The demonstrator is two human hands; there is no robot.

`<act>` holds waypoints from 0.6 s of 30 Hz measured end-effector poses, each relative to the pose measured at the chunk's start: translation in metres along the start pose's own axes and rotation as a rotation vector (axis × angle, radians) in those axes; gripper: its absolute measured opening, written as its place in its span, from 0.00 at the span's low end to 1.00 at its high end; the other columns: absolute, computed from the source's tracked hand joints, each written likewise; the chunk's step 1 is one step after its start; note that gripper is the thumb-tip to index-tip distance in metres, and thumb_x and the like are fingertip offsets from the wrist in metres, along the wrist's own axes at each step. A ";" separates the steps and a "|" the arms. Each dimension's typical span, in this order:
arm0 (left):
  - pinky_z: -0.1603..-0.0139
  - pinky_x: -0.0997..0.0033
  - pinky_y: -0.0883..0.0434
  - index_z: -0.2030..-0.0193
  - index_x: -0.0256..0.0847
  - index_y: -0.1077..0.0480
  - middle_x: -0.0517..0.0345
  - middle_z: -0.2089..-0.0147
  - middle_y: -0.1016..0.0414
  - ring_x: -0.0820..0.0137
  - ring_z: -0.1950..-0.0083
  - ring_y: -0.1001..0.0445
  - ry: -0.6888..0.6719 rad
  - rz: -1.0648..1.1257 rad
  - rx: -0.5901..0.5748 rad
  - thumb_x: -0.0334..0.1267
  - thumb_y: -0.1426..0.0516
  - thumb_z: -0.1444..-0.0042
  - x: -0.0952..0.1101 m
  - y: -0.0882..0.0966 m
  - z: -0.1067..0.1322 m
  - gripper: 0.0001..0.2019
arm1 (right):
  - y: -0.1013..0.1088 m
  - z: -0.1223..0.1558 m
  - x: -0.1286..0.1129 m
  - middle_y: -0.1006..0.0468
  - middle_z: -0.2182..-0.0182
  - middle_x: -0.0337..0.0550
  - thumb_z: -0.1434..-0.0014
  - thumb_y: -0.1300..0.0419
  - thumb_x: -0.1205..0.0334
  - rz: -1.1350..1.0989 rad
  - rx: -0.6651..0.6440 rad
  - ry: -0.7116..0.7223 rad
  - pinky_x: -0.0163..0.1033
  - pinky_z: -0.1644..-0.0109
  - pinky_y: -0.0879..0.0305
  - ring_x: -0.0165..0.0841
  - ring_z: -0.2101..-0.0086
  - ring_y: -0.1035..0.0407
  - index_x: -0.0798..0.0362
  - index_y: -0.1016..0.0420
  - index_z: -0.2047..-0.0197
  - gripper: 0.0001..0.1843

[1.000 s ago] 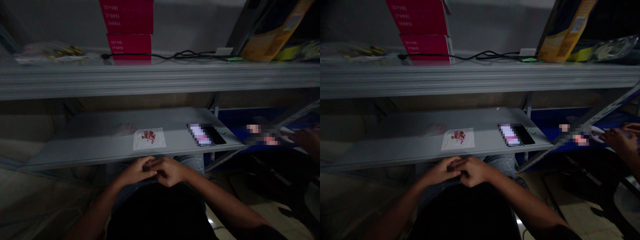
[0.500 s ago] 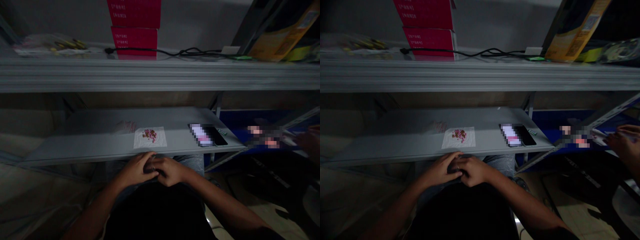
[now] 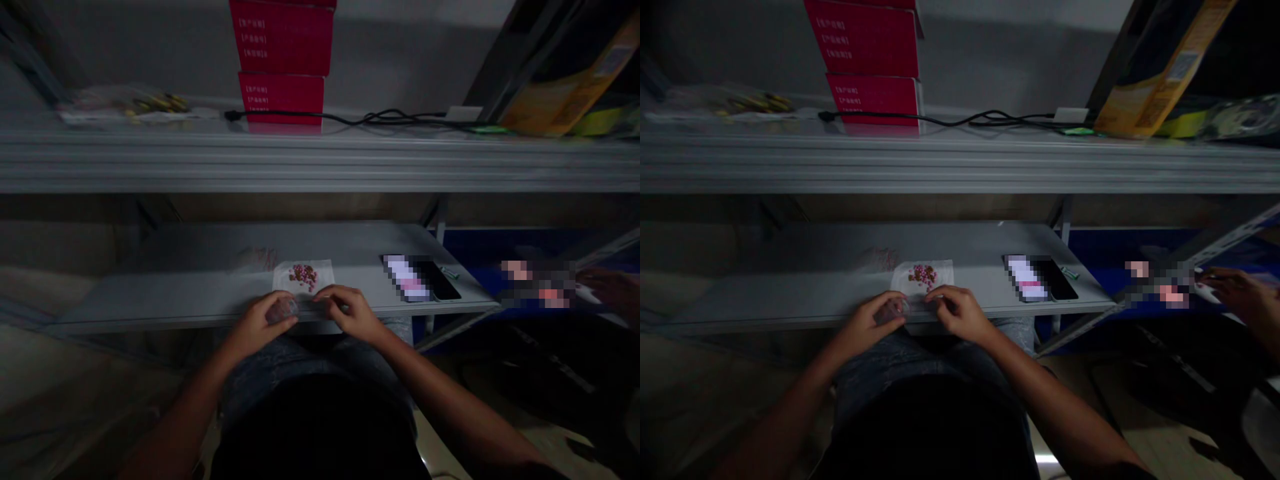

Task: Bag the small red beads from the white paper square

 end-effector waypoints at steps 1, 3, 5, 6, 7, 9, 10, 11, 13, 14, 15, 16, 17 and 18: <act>0.48 0.61 0.27 0.49 0.46 0.27 0.55 0.52 0.21 0.62 0.52 0.23 0.008 0.014 0.046 0.42 0.38 0.41 -0.004 0.006 -0.005 0.14 | 0.002 -0.008 0.006 0.18 0.59 0.45 0.36 0.47 0.68 0.053 -0.009 -0.017 0.38 0.59 0.30 0.33 0.62 0.24 0.53 0.22 0.53 0.13; 0.47 0.60 0.28 0.50 0.45 0.27 0.54 0.53 0.21 0.62 0.52 0.23 0.015 0.028 0.140 0.43 0.39 0.41 -0.012 0.015 -0.018 0.13 | 0.000 -0.025 0.016 0.18 0.59 0.45 0.37 0.44 0.68 0.177 -0.077 -0.011 0.38 0.56 0.31 0.33 0.62 0.25 0.53 0.22 0.54 0.11; 0.47 0.60 0.28 0.50 0.44 0.27 0.53 0.52 0.21 0.61 0.51 0.23 0.023 0.024 0.220 0.45 0.39 0.41 -0.019 0.019 -0.031 0.14 | -0.006 -0.042 0.023 0.19 0.56 0.46 0.37 0.42 0.67 0.310 -0.145 0.006 0.40 0.52 0.32 0.35 0.59 0.26 0.53 0.23 0.53 0.11; 0.48 0.60 0.28 0.50 0.43 0.27 0.52 0.53 0.21 0.61 0.51 0.23 0.028 0.025 0.251 0.45 0.39 0.42 -0.023 0.020 -0.038 0.15 | -0.010 -0.049 0.026 0.19 0.55 0.47 0.37 0.42 0.66 0.377 -0.166 0.002 0.40 0.51 0.33 0.36 0.57 0.26 0.53 0.23 0.52 0.11; 0.48 0.60 0.28 0.51 0.42 0.27 0.52 0.53 0.21 0.61 0.52 0.23 0.030 0.032 0.273 0.45 0.39 0.43 -0.026 0.019 -0.044 0.16 | -0.015 -0.056 0.028 0.19 0.54 0.49 0.36 0.42 0.65 0.440 -0.180 -0.014 0.40 0.52 0.33 0.36 0.57 0.26 0.53 0.24 0.51 0.11; 0.49 0.61 0.28 0.51 0.41 0.27 0.51 0.54 0.21 0.61 0.53 0.23 0.028 0.068 0.302 0.45 0.38 0.44 -0.032 0.016 -0.054 0.17 | -0.023 -0.065 0.033 0.20 0.53 0.50 0.34 0.43 0.62 0.548 -0.205 -0.065 0.39 0.56 0.33 0.37 0.59 0.26 0.54 0.24 0.51 0.11; 0.49 0.61 0.27 0.51 0.40 0.27 0.51 0.55 0.21 0.61 0.53 0.22 0.025 0.092 0.309 0.45 0.38 0.45 -0.035 0.014 -0.057 0.17 | -0.027 -0.068 0.034 0.19 0.54 0.51 0.34 0.44 0.62 0.592 -0.215 -0.089 0.38 0.58 0.33 0.37 0.61 0.26 0.55 0.24 0.51 0.12; 0.49 0.61 0.27 0.51 0.40 0.28 0.51 0.55 0.21 0.61 0.53 0.22 0.021 0.115 0.312 0.45 0.38 0.45 -0.037 0.013 -0.060 0.17 | -0.030 -0.070 0.035 0.19 0.54 0.51 0.34 0.44 0.61 0.629 -0.219 -0.107 0.38 0.60 0.34 0.37 0.62 0.25 0.55 0.24 0.51 0.12; 0.48 0.61 0.28 0.52 0.41 0.28 0.51 0.54 0.21 0.62 0.53 0.22 0.015 0.141 0.313 0.46 0.38 0.44 -0.040 0.010 -0.062 0.16 | -0.034 -0.072 0.036 0.19 0.55 0.51 0.34 0.44 0.61 0.682 -0.211 -0.127 0.37 0.62 0.35 0.37 0.63 0.25 0.56 0.24 0.50 0.13; 0.48 0.61 0.28 0.51 0.41 0.28 0.51 0.54 0.21 0.62 0.52 0.22 0.015 0.150 0.309 0.46 0.38 0.44 -0.041 0.009 -0.063 0.16 | -0.035 -0.072 0.036 0.19 0.54 0.52 0.34 0.44 0.61 0.698 -0.207 -0.128 0.37 0.62 0.35 0.37 0.63 0.25 0.56 0.24 0.50 0.13; 0.47 0.61 0.28 0.51 0.41 0.28 0.51 0.54 0.21 0.62 0.52 0.22 0.016 0.158 0.301 0.46 0.38 0.43 -0.041 0.008 -0.062 0.16 | -0.035 -0.072 0.036 0.19 0.54 0.52 0.34 0.44 0.61 0.706 -0.203 -0.128 0.37 0.62 0.35 0.37 0.63 0.25 0.56 0.24 0.49 0.13; 0.46 0.60 0.28 0.51 0.42 0.29 0.50 0.53 0.21 0.61 0.51 0.22 0.019 0.166 0.293 0.46 0.38 0.43 -0.042 0.008 -0.062 0.16 | -0.036 -0.071 0.036 0.19 0.54 0.52 0.34 0.44 0.61 0.710 -0.203 -0.129 0.37 0.62 0.35 0.37 0.63 0.25 0.56 0.24 0.50 0.13; 0.46 0.59 0.28 0.50 0.42 0.29 0.50 0.53 0.21 0.61 0.51 0.22 0.022 0.175 0.283 0.46 0.38 0.43 -0.042 0.007 -0.062 0.16 | -0.036 -0.071 0.036 0.19 0.54 0.52 0.34 0.43 0.62 0.709 -0.205 -0.132 0.37 0.62 0.35 0.37 0.63 0.25 0.56 0.24 0.50 0.13; 0.46 0.58 0.28 0.50 0.42 0.29 0.50 0.52 0.21 0.61 0.51 0.22 0.024 0.183 0.274 0.46 0.38 0.43 -0.042 0.007 -0.061 0.17 | -0.036 -0.070 0.036 0.19 0.54 0.52 0.35 0.43 0.62 0.706 -0.205 -0.135 0.37 0.62 0.35 0.36 0.63 0.25 0.56 0.24 0.50 0.13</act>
Point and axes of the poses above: each hand's wrist, its own z-axis away from the middle knuckle, its own y-axis out of the back of the hand, x = y × z, the point moved 3 cm from there along -z, towards the middle knuckle
